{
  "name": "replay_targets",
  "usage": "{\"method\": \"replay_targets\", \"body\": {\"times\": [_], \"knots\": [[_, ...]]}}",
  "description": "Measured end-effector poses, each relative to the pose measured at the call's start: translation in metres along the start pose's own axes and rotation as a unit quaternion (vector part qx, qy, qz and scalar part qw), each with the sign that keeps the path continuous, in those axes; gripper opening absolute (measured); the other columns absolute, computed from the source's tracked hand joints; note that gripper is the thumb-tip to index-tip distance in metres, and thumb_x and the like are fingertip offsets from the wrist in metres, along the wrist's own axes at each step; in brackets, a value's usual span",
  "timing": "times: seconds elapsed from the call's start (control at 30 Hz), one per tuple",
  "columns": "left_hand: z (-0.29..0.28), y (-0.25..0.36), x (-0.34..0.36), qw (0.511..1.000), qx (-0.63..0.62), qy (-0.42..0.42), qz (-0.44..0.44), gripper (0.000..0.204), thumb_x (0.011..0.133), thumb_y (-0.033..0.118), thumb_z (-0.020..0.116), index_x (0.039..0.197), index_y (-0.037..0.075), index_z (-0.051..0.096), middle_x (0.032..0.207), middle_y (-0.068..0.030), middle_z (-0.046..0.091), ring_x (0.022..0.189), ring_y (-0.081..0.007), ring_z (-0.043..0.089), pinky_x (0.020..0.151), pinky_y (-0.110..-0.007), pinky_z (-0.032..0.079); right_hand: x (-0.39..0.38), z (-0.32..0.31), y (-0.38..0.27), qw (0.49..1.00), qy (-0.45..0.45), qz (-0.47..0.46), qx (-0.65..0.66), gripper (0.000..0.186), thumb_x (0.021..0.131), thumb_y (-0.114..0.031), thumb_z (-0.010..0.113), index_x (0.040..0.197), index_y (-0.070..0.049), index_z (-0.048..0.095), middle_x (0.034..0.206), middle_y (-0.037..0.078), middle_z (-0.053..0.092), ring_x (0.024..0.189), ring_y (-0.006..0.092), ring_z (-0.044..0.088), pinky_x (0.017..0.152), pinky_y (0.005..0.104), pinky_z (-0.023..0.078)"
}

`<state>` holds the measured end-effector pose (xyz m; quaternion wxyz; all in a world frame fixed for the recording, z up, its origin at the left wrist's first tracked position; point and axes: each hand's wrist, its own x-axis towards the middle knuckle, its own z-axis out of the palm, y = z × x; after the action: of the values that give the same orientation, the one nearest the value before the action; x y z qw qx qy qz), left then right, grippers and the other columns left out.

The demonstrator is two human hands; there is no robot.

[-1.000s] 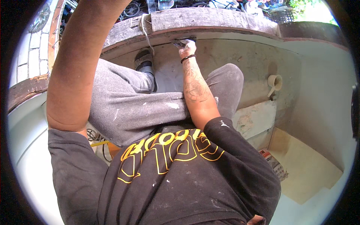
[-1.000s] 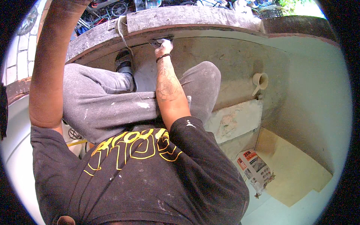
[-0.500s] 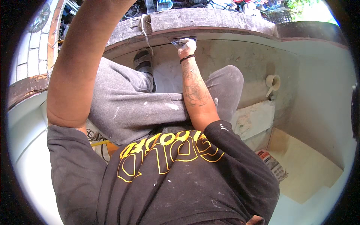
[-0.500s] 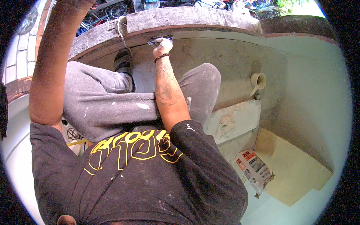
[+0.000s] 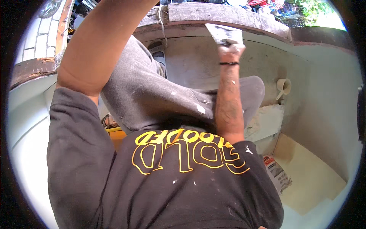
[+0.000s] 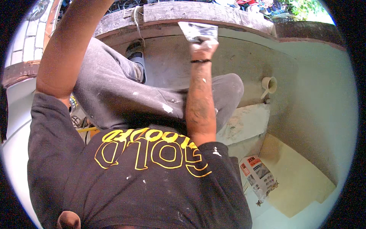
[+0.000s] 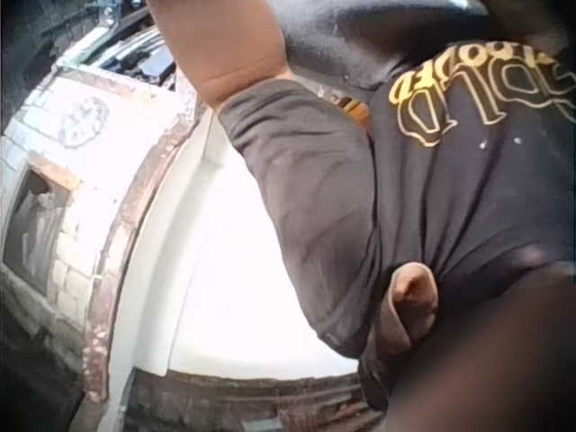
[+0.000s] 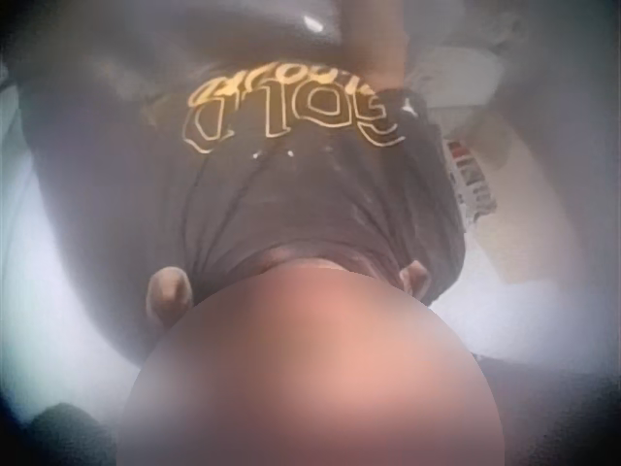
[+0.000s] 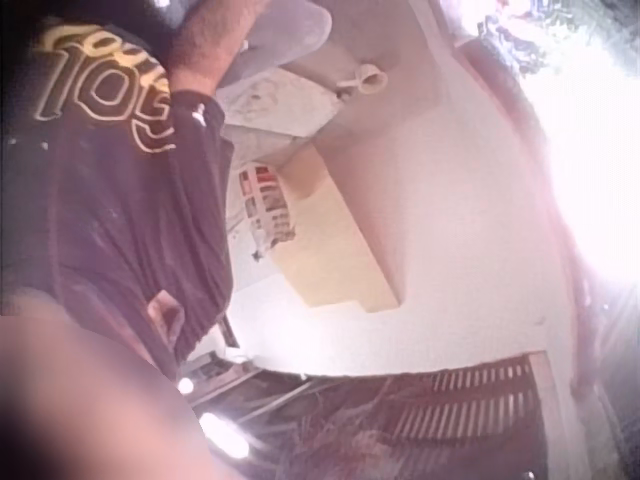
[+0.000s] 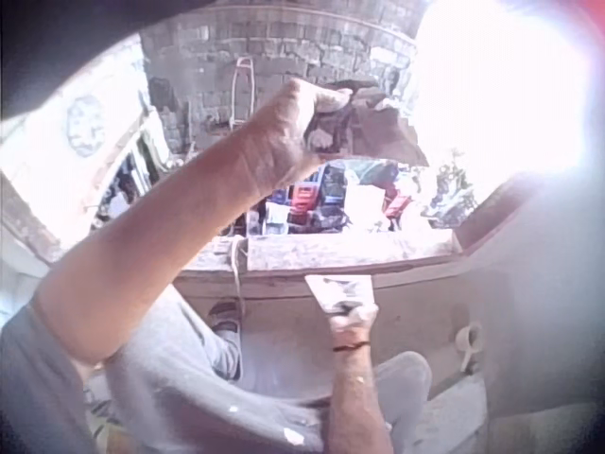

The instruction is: The person works plaster between putty knives, scoops plaster from a board, and applies and smooths the mixture along the wall edge.

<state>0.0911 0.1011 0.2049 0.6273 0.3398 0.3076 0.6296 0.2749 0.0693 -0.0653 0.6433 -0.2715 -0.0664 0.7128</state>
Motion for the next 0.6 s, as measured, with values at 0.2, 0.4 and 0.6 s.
{"method": "replay_targets", "body": {"times": [0.2, 0.4, 0.6], "knots": [[0.011, -0.010, -0.009, 0.999, 0.017, -0.035, -0.032, 0.017, 0.082, 0.011, 0.048, 0.094, 0.001, 0.054, 0.090, -0.0094, 0.060, 0.076, -0.0162, 0.058, 0.070, -0.029, 0.048, -0.076, 0.076, -0.144, 0.966, -0.116, -0.194, -0.127, 0.048, 0.065, 0.004, 0.050, 0.113, 0.008, 0.043, 0.109, 0.018, 0.051, 0.103, 0.0308, 0.049, 0.094, 0.0440, 0.037], [0.031, -0.039, -0.019, 0.993, 0.033, -0.068, -0.089, 0.021, 0.082, 0.013, 0.049, 0.098, 0.001, 0.054, 0.093, -0.0088, 0.060, 0.079, -0.0166, 0.059, 0.073, -0.030, 0.048, -0.129, 0.100, -0.207, 0.896, -0.076, -0.384, -0.210, 0.035, 0.068, 0.000, 0.055, 0.103, 0.003, 0.054, 0.098, 0.018, 0.057, 0.093, 0.0289, 0.055, 0.083, 0.0378, 0.045], [0.043, -0.056, -0.037, 0.987, -0.004, -0.052, -0.154, 0.025, 0.082, 0.016, 0.051, 0.103, 0.002, 0.054, 0.096, -0.0082, 0.060, 0.082, -0.0170, 0.060, 0.077, -0.031, 0.049, -0.131, 0.123, -0.194, 0.908, -0.157, -0.353, -0.160, 0.053, 0.065, 0.022, 0.050, 0.112, 0.000, 0.046, 0.104, 0.010, 0.054, 0.090, 0.0202, 0.056, 0.080, 0.0320, 0.047]]}}
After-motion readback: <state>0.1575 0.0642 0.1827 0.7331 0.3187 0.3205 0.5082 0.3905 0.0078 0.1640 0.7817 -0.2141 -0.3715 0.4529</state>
